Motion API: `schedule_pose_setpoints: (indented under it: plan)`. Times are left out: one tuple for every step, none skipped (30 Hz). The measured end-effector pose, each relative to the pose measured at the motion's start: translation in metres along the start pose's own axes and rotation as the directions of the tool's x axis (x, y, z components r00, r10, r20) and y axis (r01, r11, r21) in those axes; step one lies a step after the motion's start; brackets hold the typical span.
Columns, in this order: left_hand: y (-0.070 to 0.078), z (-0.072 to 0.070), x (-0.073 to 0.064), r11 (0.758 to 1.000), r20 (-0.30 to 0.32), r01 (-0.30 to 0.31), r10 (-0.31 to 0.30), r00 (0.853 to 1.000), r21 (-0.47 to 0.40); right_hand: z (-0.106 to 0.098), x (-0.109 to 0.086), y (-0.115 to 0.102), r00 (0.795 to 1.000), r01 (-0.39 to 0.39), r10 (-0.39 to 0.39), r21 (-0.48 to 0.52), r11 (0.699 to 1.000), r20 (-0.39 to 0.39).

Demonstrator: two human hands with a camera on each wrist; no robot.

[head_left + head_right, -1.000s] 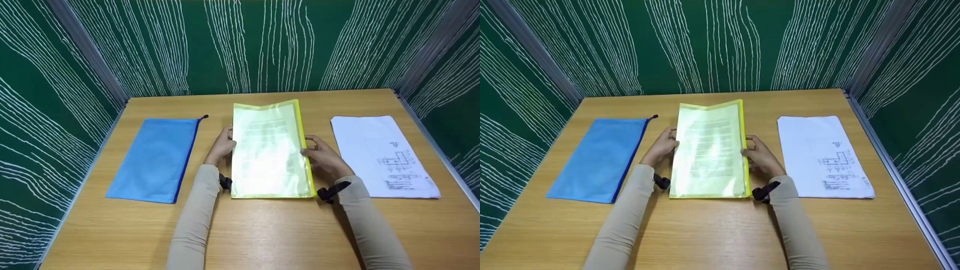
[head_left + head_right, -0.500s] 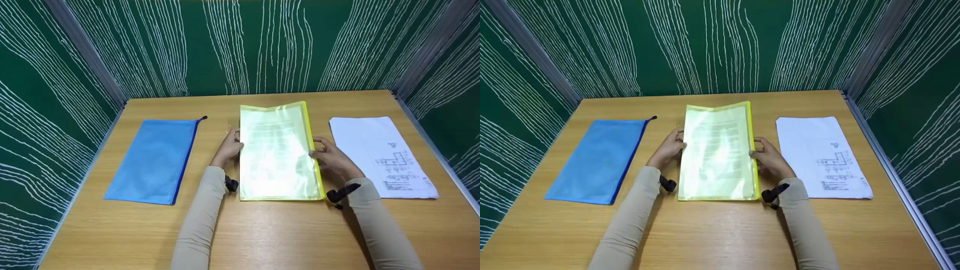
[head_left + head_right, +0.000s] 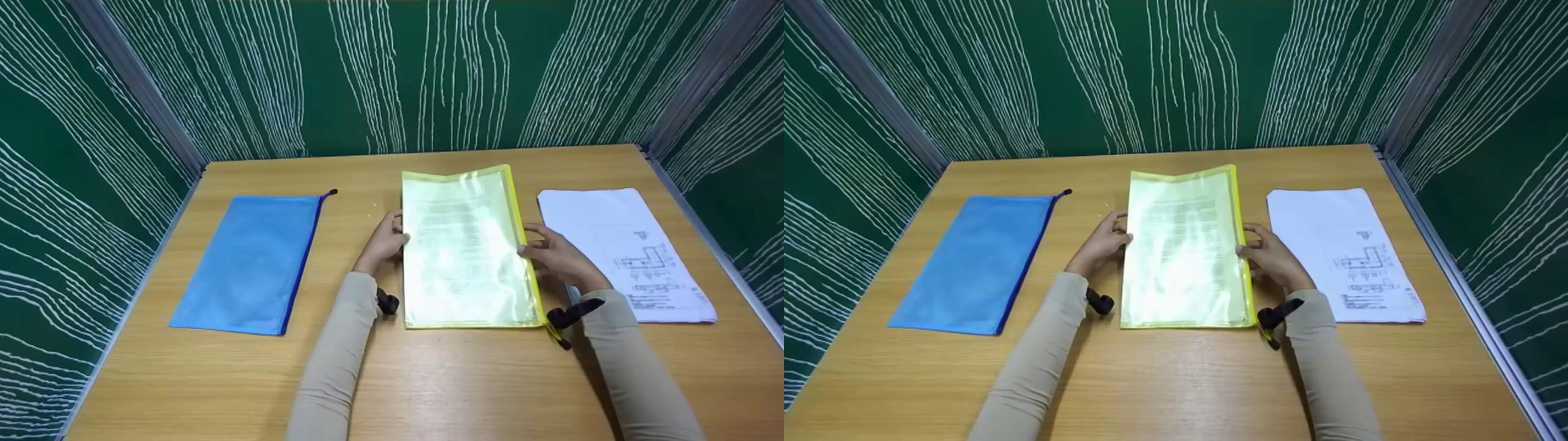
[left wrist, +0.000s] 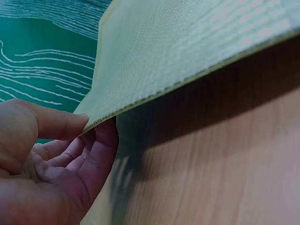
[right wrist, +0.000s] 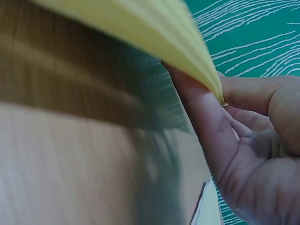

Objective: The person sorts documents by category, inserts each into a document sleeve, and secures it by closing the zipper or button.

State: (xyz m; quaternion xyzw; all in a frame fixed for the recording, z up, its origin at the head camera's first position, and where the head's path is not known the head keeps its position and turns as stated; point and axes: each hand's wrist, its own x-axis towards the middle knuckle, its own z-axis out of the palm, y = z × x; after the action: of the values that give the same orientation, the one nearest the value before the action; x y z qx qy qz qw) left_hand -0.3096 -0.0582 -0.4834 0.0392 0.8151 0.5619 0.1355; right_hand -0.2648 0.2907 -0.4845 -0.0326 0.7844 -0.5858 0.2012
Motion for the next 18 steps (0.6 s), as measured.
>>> schedule_pose_setpoints:
  plan:
    - [0.000, 0.001, 0.001, 1.000, -0.002, -0.003, 0.003, 1.000, 0.005, -0.002, 0.000, 0.001, 1.000, 0.002, -0.002, -0.007, 1.000, 0.000]
    - [0.000, 0.003, 0.001, 1.000, -0.002, -0.004, 0.004, 1.000, 0.010, -0.003, -0.001, 0.001, 1.000, 0.005, -0.005, -0.014, 1.000, 0.000]
    - [0.000, 0.004, 0.002, 1.000, -0.002, -0.002, 0.002, 1.000, 0.013, -0.005, -0.001, 0.002, 1.000, 0.008, -0.008, -0.027, 1.000, 0.000]
    - [0.000, 0.006, 0.003, 1.000, 0.000, 0.001, -0.001, 1.000, 0.010, -0.007, -0.002, 0.002, 1.000, 0.007, -0.007, -0.033, 0.999, -0.004]
    - [0.000, 0.008, 0.003, 1.000, -0.001, 0.002, -0.002, 1.000, 0.013, -0.008, -0.002, 0.003, 1.000, 0.008, -0.008, -0.041, 0.999, -0.006]
    - [0.000, 0.010, 0.004, 1.000, 0.000, 0.003, -0.003, 1.000, 0.012, -0.010, -0.003, 0.004, 1.000, 0.008, -0.008, -0.051, 0.999, -0.007]
    - [0.000, 0.012, 0.004, 1.000, 0.002, 0.005, -0.005, 1.000, 0.007, -0.012, -0.003, 0.005, 1.000, 0.009, -0.009, -0.058, 0.998, -0.008]
    - [0.000, 0.014, 0.005, 1.000, 0.004, 0.008, -0.008, 1.000, 0.001, -0.013, -0.003, 0.005, 1.000, 0.008, -0.008, -0.065, 0.998, -0.012]
    - [0.000, 0.016, 0.005, 1.000, 0.006, 0.010, -0.010, 1.000, -0.009, -0.014, -0.004, 0.006, 1.000, 0.006, -0.007, -0.072, 0.997, -0.015]
    - [0.001, 0.018, 0.005, 1.000, 0.010, 0.010, -0.010, 1.000, -0.020, -0.016, -0.005, 0.007, 1.000, 0.004, -0.005, -0.077, 0.997, -0.020]
    - [0.001, 0.020, 0.006, 1.000, 0.013, 0.010, -0.010, 1.000, -0.029, -0.017, -0.005, 0.007, 1.000, -0.001, -0.001, -0.082, 0.997, -0.027]
    - [0.001, 0.022, 0.006, 0.999, 0.017, 0.011, -0.010, 1.000, -0.042, -0.018, -0.006, 0.008, 0.999, -0.007, 0.004, -0.085, 0.996, -0.034]
    - [0.001, 0.023, 0.006, 0.998, 0.020, 0.012, -0.011, 1.000, -0.054, -0.019, -0.006, 0.008, 0.999, -0.013, 0.009, -0.085, 0.996, -0.041]
    - [0.001, 0.025, 0.006, 0.998, 0.021, 0.014, -0.013, 1.000, -0.066, -0.020, -0.007, 0.008, 0.999, -0.020, 0.016, -0.088, 0.996, -0.048]
    - [0.001, 0.026, 0.007, 0.997, 0.023, 0.012, -0.010, 1.000, -0.076, -0.021, -0.007, 0.009, 0.998, -0.028, 0.023, -0.091, 0.995, -0.053]
    - [0.002, 0.028, 0.007, 0.997, 0.024, 0.008, -0.006, 1.000, -0.082, -0.023, -0.008, 0.009, 0.998, -0.036, 0.031, -0.092, 0.995, -0.058]
    - [0.002, 0.030, 0.008, 0.996, 0.024, 0.005, -0.003, 1.000, -0.089, -0.024, -0.007, 0.010, 0.997, -0.047, 0.041, -0.093, 0.995, -0.064]
    - [0.002, 0.031, 0.008, 0.995, 0.023, 0.004, -0.002, 1.000, -0.098, -0.023, -0.009, 0.008, 0.996, -0.057, 0.050, -0.092, 0.994, -0.068]
